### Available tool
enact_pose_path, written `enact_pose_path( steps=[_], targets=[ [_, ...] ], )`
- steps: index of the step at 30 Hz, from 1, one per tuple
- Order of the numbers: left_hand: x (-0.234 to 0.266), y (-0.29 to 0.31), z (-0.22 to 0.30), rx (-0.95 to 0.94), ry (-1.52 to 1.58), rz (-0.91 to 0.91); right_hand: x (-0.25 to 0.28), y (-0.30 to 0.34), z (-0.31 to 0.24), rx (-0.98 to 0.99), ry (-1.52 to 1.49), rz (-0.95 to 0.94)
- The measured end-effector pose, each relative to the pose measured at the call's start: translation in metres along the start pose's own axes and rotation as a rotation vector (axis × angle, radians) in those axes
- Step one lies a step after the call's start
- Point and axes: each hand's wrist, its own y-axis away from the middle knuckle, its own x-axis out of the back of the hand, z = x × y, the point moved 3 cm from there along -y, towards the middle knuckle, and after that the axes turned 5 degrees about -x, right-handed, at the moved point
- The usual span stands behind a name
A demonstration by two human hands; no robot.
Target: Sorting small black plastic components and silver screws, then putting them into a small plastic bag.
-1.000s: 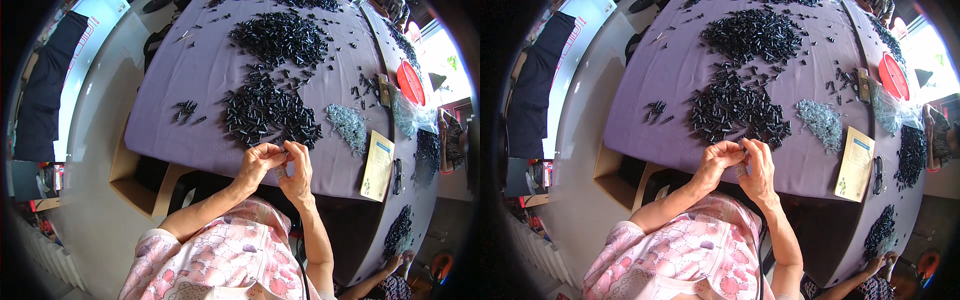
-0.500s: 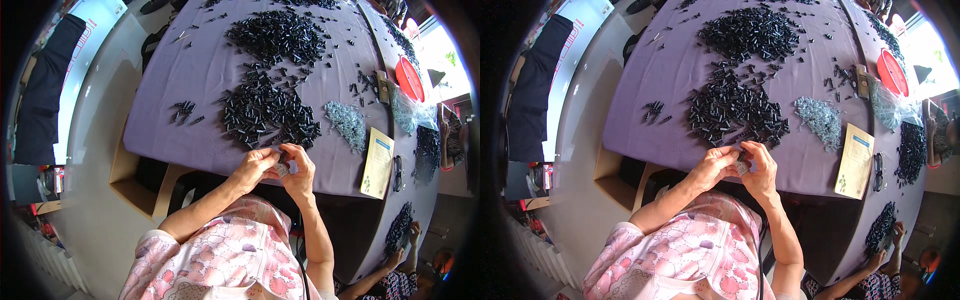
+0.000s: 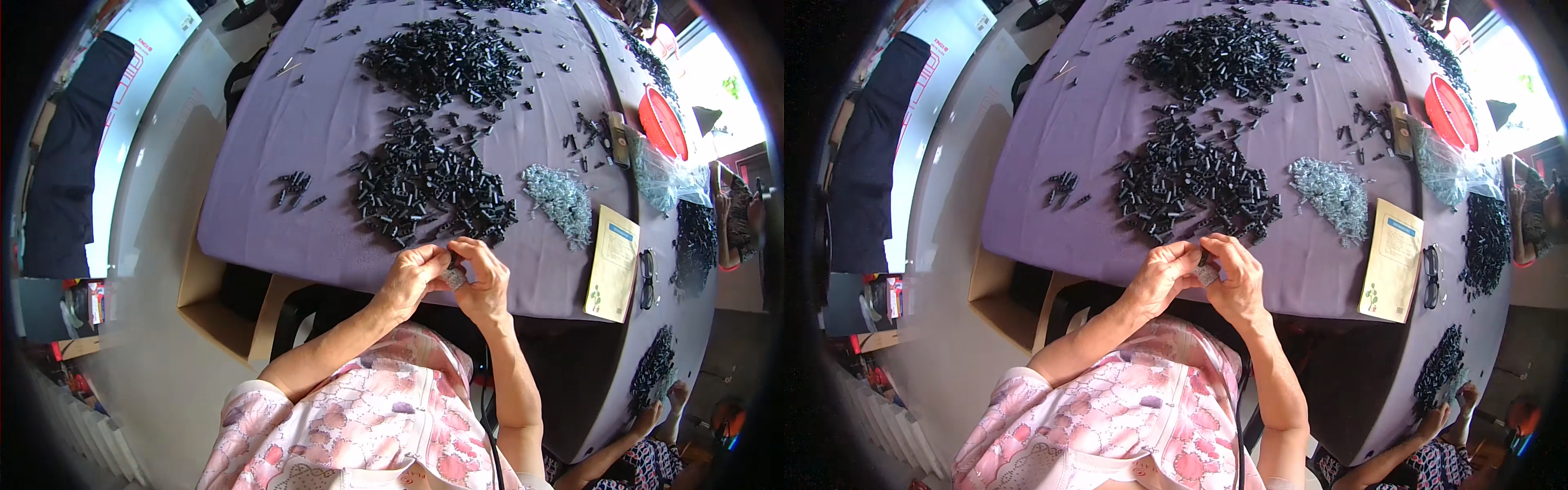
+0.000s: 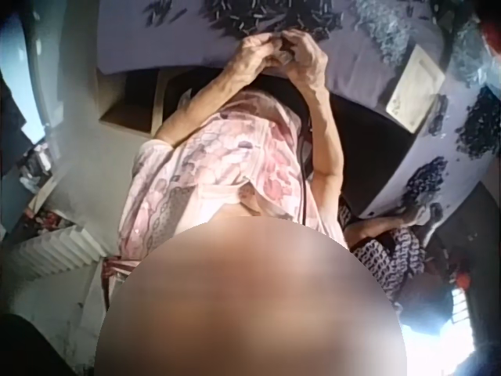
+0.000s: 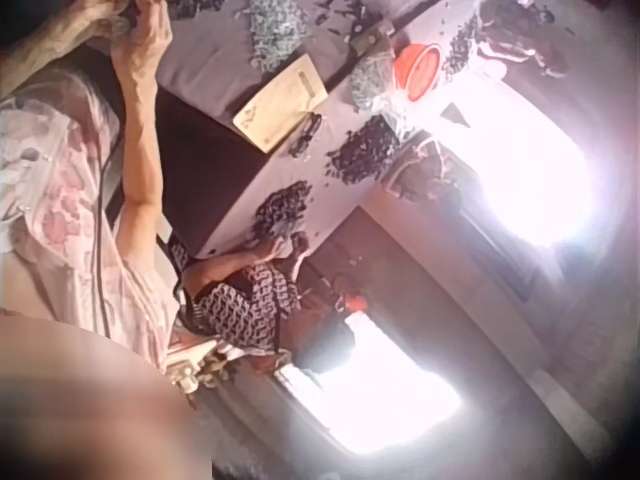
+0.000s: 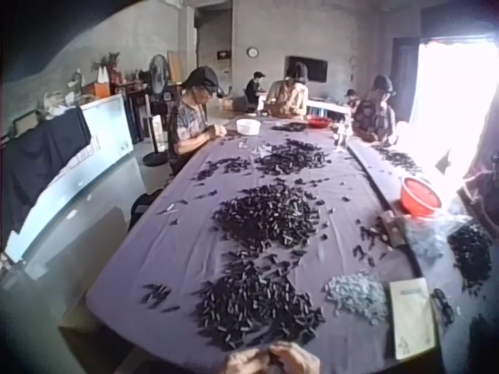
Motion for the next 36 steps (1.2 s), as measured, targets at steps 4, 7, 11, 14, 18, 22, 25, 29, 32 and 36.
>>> enact_pose_path(
  steps=[4, 7, 11, 14, 18, 22, 25, 29, 32, 36],
  targets=[
    [0.001, -0.001, -0.003, -0.026, 0.036, 0.037, -0.005, 0.004, 0.004, 0.032, 0.042, 0.028],
    [0.005, -0.001, -0.004, -0.019, 0.023, 0.054, -0.009, 0.006, 0.007, 0.07, 0.045, 0.057],
    [0.005, -0.005, -0.001, -0.008, -0.007, 0.036, -0.009, 0.007, 0.008, 0.123, 0.077, 0.064],
    [0.002, -0.006, -0.005, -0.025, -0.014, 0.06, -0.008, 0.009, 0.012, 0.071, 0.07, 0.018],
    [0.003, 0.0, 0.003, -0.035, -0.127, 0.121, 0.009, -0.005, -0.007, 0.09, 0.15, -0.182],
    [0.024, 0.013, 0.033, -0.203, -0.48, 0.168, 0.045, -0.014, 0.012, -0.063, 0.124, -0.059],
    [0.045, 0.02, 0.056, -0.47, -0.768, 0.293, 0.073, -0.021, 0.057, -0.204, 0.341, 0.281],
    [0.072, 0.03, 0.09, -0.606, -1.309, 0.473, 0.082, -0.03, 0.082, -0.272, 0.552, 0.269],
    [0.087, 0.034, 0.102, -0.771, -1.618, 0.526, 0.078, -0.034, 0.089, -0.314, 0.614, 0.276],
    [0.104, 0.029, 0.102, -0.686, -1.706, 0.611, 0.074, -0.038, 0.088, -0.351, 0.685, 0.196]
  ],
)
